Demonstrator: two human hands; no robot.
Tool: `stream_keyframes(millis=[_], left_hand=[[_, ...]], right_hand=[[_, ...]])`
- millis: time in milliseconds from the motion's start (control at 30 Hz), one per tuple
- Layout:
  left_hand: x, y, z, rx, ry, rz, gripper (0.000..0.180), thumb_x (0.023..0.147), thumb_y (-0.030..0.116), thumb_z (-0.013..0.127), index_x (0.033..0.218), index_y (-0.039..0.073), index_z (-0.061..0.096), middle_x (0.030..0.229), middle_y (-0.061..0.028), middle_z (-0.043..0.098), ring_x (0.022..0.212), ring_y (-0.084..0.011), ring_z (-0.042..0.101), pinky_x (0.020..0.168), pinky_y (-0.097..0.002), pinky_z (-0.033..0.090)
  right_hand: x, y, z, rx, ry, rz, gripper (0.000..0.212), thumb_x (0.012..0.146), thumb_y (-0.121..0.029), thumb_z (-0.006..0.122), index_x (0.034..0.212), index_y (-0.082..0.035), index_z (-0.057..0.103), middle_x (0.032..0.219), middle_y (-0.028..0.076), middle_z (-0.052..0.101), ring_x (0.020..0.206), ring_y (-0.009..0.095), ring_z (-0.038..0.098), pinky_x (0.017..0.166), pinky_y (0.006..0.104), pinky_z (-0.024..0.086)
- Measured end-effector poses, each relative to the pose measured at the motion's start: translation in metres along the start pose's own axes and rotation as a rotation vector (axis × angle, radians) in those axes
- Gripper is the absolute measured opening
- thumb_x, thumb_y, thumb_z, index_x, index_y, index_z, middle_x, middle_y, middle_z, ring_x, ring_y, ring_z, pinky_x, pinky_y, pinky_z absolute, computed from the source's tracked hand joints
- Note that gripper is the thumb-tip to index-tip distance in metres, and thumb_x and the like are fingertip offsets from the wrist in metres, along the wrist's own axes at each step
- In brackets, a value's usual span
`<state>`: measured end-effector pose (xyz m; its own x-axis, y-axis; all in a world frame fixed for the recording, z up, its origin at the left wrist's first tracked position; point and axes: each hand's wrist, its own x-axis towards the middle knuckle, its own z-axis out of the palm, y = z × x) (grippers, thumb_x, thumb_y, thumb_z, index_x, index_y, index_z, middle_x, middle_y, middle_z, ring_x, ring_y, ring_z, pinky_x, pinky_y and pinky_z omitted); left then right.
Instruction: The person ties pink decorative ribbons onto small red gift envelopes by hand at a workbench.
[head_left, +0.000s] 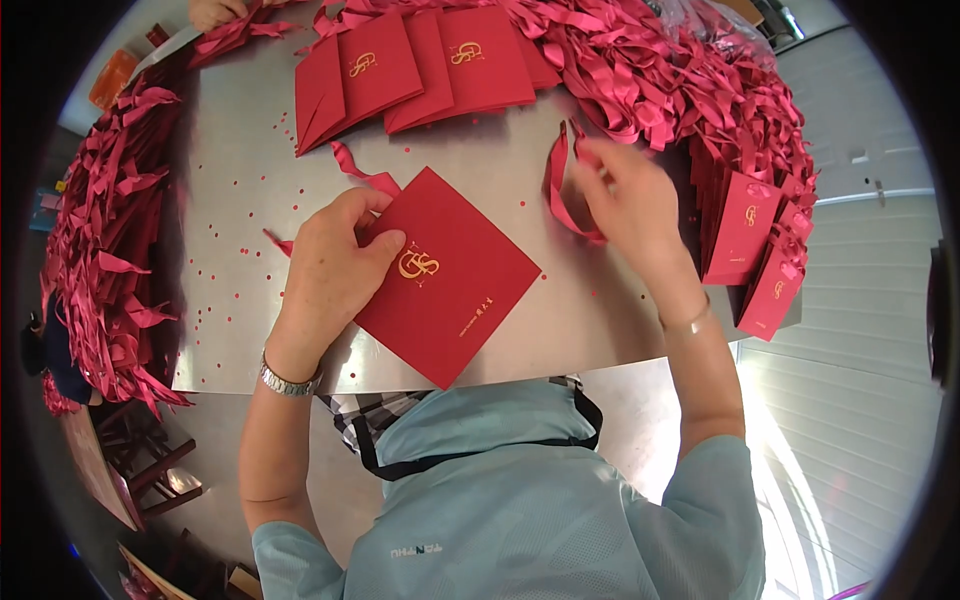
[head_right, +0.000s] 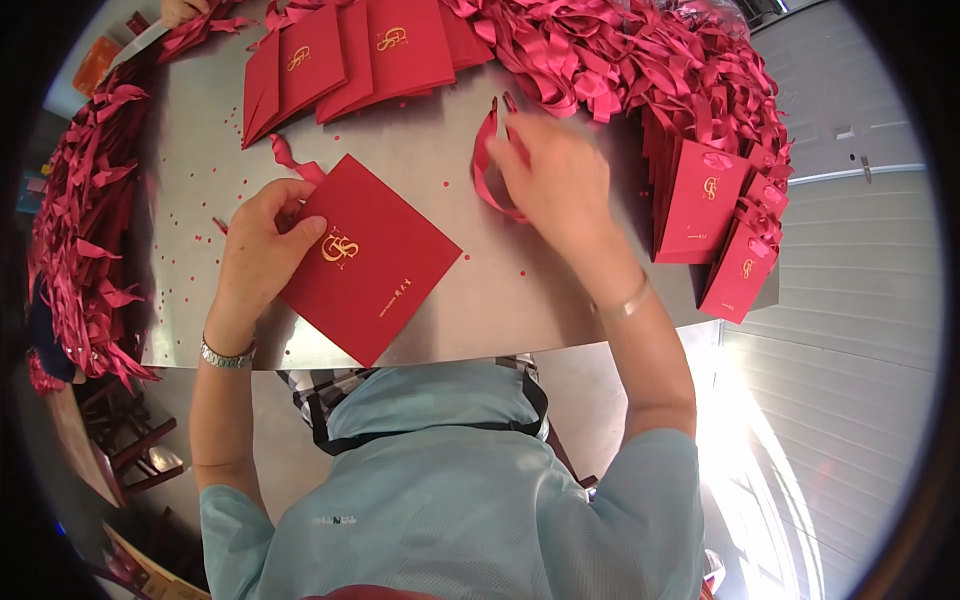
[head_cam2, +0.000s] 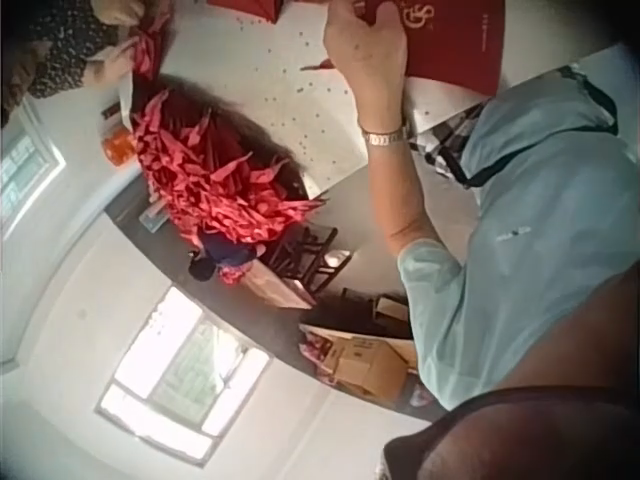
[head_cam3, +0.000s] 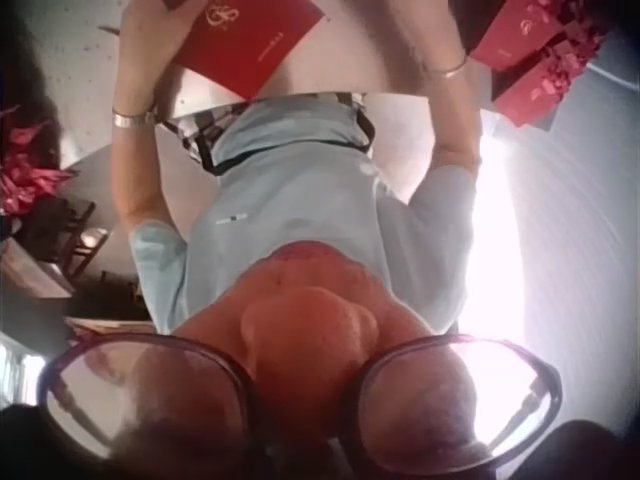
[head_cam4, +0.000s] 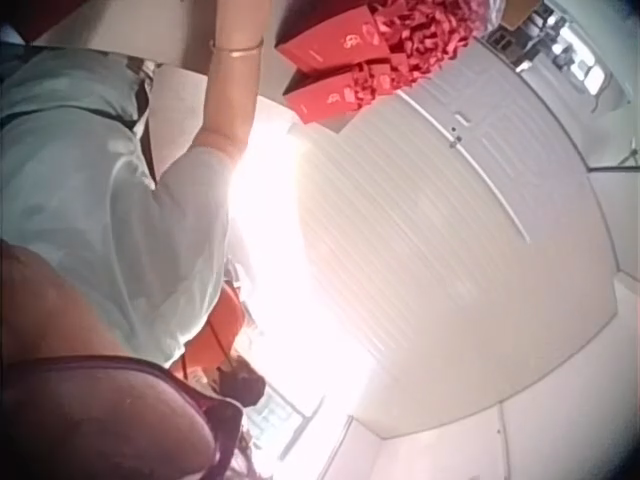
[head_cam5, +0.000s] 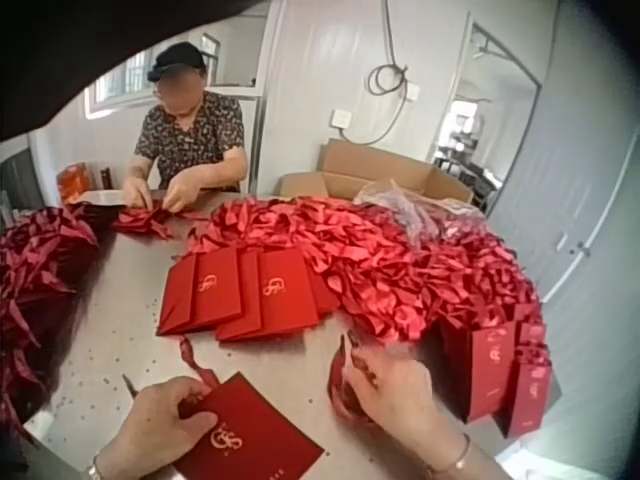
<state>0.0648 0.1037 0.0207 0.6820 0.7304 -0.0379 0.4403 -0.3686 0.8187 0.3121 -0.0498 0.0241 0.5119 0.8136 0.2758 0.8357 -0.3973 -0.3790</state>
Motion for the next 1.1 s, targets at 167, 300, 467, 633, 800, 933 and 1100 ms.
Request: stream_keyframes(millis=[167, 300, 467, 633, 800, 933, 1100], left_hand=[[0.002, -0.008, 0.004, -0.150, -0.051, -0.016, 0.022, 0.083, 0.010, 0.066, 0.099, -0.004, 0.064, 0.080, -0.0139, 0.067, 0.072, -0.0207, 0.064, 0.068, -0.0322, 0.051], [0.000, -0.007, -0.006, -0.271, -0.097, -0.107, 0.021, 0.082, 0.008, 0.065, 0.098, -0.004, 0.065, 0.082, -0.0108, 0.067, 0.075, -0.0181, 0.063, 0.069, -0.0307, 0.050], [-0.001, -0.013, -0.009, -0.467, -0.201, -0.134, 0.022, 0.085, 0.007, 0.059, 0.103, -0.004, 0.066, 0.087, -0.0099, 0.068, 0.080, -0.0150, 0.062, 0.075, -0.0291, 0.050], [-0.002, -0.014, -0.014, -0.522, -0.228, -0.217, 0.025, 0.087, 0.007, 0.057, 0.108, -0.003, 0.067, 0.093, -0.0098, 0.069, 0.086, -0.0149, 0.064, 0.078, -0.0280, 0.050], [-0.002, -0.018, -0.014, -0.556, -0.275, -0.235, 0.023, 0.091, 0.000, 0.056, 0.113, -0.003, 0.064, 0.098, -0.0005, 0.067, 0.087, -0.0059, 0.060, 0.079, -0.0221, 0.050], [-0.006, -0.020, -0.011, -0.528, -0.271, -0.204, 0.023, 0.091, 0.000, 0.057, 0.113, -0.003, 0.065, 0.097, -0.0002, 0.067, 0.087, -0.0063, 0.061, 0.079, -0.0222, 0.050], [-0.009, -0.020, -0.009, -0.499, -0.247, -0.162, 0.024, 0.090, 0.001, 0.057, 0.112, -0.003, 0.066, 0.096, -0.0020, 0.068, 0.086, -0.0079, 0.061, 0.079, -0.0236, 0.050]], right_hand=[[0.055, -0.009, 0.021, -0.332, -0.169, 0.134, 0.024, 0.088, -0.028, 0.059, 0.092, -0.007, 0.070, 0.090, 0.016, 0.071, 0.086, 0.035, 0.069, 0.074, 0.0468, 0.054], [0.029, -0.026, 0.019, -0.002, -0.159, -0.014, 0.017, 0.090, -0.019, 0.059, 0.095, -0.004, 0.065, 0.082, 0.014, 0.068, 0.076, 0.030, 0.067, 0.069, 0.0379, 0.053], [-0.030, -0.095, 0.014, 0.602, -0.127, -0.224, 0.007, 0.086, -0.002, 0.066, 0.092, -0.001, 0.061, 0.078, 0.012, 0.063, 0.068, 0.026, 0.063, 0.062, 0.0315, 0.050], [-0.029, -0.103, 0.035, 0.497, -0.152, -0.260, 0.009, 0.084, -0.002, 0.068, 0.092, -0.002, 0.063, 0.080, 0.013, 0.065, 0.068, 0.027, 0.064, 0.061, 0.0333, 0.051], [-0.025, -0.108, 0.037, 0.529, -0.136, -0.209, 0.006, 0.083, -0.005, 0.069, 0.085, -0.002, 0.065, 0.077, 0.012, 0.067, 0.066, 0.027, 0.065, 0.059, 0.0329, 0.051], [-0.024, -0.115, 0.040, 0.492, -0.152, -0.160, 0.007, 0.082, -0.008, 0.070, 0.083, -0.003, 0.065, 0.075, 0.011, 0.067, 0.064, 0.027, 0.065, 0.059, 0.0333, 0.051], [-0.018, -0.120, 0.043, 0.358, -0.180, -0.168, 0.009, 0.080, -0.011, 0.068, 0.078, -0.004, 0.063, 0.072, 0.011, 0.066, 0.063, 0.027, 0.066, 0.057, 0.0366, 0.051]])
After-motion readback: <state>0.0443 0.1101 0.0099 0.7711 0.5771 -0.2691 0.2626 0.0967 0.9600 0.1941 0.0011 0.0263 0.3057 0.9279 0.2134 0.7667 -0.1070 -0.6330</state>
